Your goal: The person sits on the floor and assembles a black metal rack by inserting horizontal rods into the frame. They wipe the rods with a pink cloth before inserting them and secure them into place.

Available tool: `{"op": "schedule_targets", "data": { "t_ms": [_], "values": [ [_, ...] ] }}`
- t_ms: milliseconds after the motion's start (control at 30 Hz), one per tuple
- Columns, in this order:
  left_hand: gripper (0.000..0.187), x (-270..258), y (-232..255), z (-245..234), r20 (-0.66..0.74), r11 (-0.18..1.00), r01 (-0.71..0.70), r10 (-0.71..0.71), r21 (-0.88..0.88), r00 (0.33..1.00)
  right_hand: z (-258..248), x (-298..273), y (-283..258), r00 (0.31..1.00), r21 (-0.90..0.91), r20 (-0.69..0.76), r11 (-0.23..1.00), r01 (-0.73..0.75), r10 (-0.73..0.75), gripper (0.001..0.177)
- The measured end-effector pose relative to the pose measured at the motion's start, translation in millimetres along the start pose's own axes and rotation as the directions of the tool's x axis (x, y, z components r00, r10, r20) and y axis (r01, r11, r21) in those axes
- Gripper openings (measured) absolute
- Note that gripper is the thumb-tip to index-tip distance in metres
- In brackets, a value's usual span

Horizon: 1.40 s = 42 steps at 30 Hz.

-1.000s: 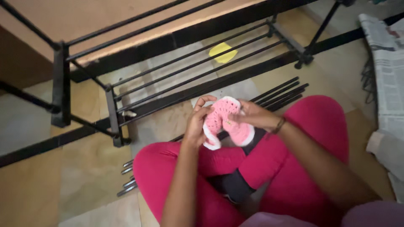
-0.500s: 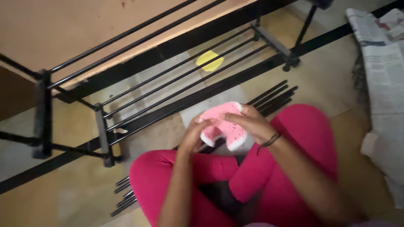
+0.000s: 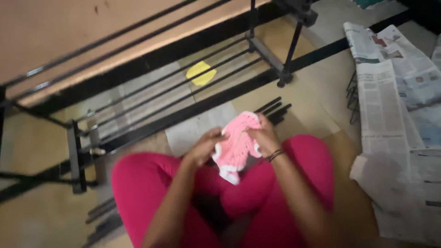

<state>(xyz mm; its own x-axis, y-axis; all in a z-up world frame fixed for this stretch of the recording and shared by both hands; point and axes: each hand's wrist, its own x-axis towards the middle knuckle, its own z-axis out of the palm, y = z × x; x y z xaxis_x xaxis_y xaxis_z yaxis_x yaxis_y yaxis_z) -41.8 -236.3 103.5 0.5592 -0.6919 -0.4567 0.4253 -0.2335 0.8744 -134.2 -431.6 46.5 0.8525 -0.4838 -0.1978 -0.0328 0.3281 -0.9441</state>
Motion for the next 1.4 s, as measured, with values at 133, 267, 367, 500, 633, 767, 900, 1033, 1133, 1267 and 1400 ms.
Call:
{"op": "schedule_targets", "data": {
  "t_ms": [133, 267, 367, 500, 633, 767, 900, 1033, 1133, 1267, 1400],
  "values": [
    [0.024, 10.4, -47.1, -41.7, 0.104, 0.922, -0.012, 0.057, -0.387, 0.993, 16.5, 33.9, 34.0, 0.99, -0.12, 0.033, 0.984, -0.135, 0.139, 0.036],
    [0.021, 27.3, -72.4, -64.9, 0.115, 0.793, -0.081, 0.187, -0.604, 0.976, 27.7, 42.9, 49.5, 0.905, -0.157, 0.267, 0.942, -0.298, 0.331, 0.036],
    [0.02, 44.5, -83.2, -71.3, 0.053, 0.74, -0.108, 0.191, -0.664, 0.98, 28.8, 36.3, 46.4, 0.76, -0.081, 0.407, 0.849, -0.523, 0.507, 0.04],
    [0.017, 61.0, -86.1, -70.2, -0.105, 0.669, -0.265, 0.27, -0.694, 0.957, 17.5, 29.6, 20.9, 0.89, -0.374, 0.241, 0.884, -0.282, 0.386, 0.039],
    [0.014, 58.8, -87.9, -74.0, -0.207, 0.787, -0.13, 0.004, -0.603, 0.978, -1.6, 23.7, -16.4, 0.997, -0.617, 0.021, 0.783, 0.074, -0.077, 0.035],
    [0.015, 56.2, -87.0, -70.0, -0.252, 0.822, -0.119, -0.031, -0.557, 0.967, -23.8, 8.7, -70.7, 0.827, -0.922, 0.094, 0.265, 0.283, -0.555, 0.035],
    [0.014, 56.0, -88.2, -68.2, -0.235, 0.832, -0.116, -0.018, -0.542, 0.972, -47.4, 18.4, -106.3, 0.846, -0.995, 0.01, -0.091, -0.045, -0.533, 0.032],
    [0.015, 61.1, -94.2, -66.2, -0.255, 0.855, -0.105, -0.032, -0.507, 0.966, -88.6, 57.5, -82.7, 0.907, -0.986, -0.038, -0.131, -0.102, -0.42, 0.036],
    [0.016, 65.0, -100.8, -66.4, -0.278, 0.879, -0.104, -0.033, -0.465, 0.96, -121.5, 99.6, -38.7, 0.973, -0.993, -0.01, -0.116, -0.037, -0.231, 0.044],
    [0.017, 72.7, -112.9, -65.1, -0.272, 0.914, -0.088, -0.026, -0.396, 0.962, -153.4, 129.1, 20.3, 0.998, -0.998, 0.056, -0.023, 0.056, 0.002, 0.058],
    [0.031, 74.7, -117.9, -61.2, -0.305, 0.944, -0.177, 0.088, -0.279, 0.948, -157.1, 133.1, 46.1, 0.982, -0.987, 0.141, 0.089, 0.13, 0.127, 0.068]
  ]
}}
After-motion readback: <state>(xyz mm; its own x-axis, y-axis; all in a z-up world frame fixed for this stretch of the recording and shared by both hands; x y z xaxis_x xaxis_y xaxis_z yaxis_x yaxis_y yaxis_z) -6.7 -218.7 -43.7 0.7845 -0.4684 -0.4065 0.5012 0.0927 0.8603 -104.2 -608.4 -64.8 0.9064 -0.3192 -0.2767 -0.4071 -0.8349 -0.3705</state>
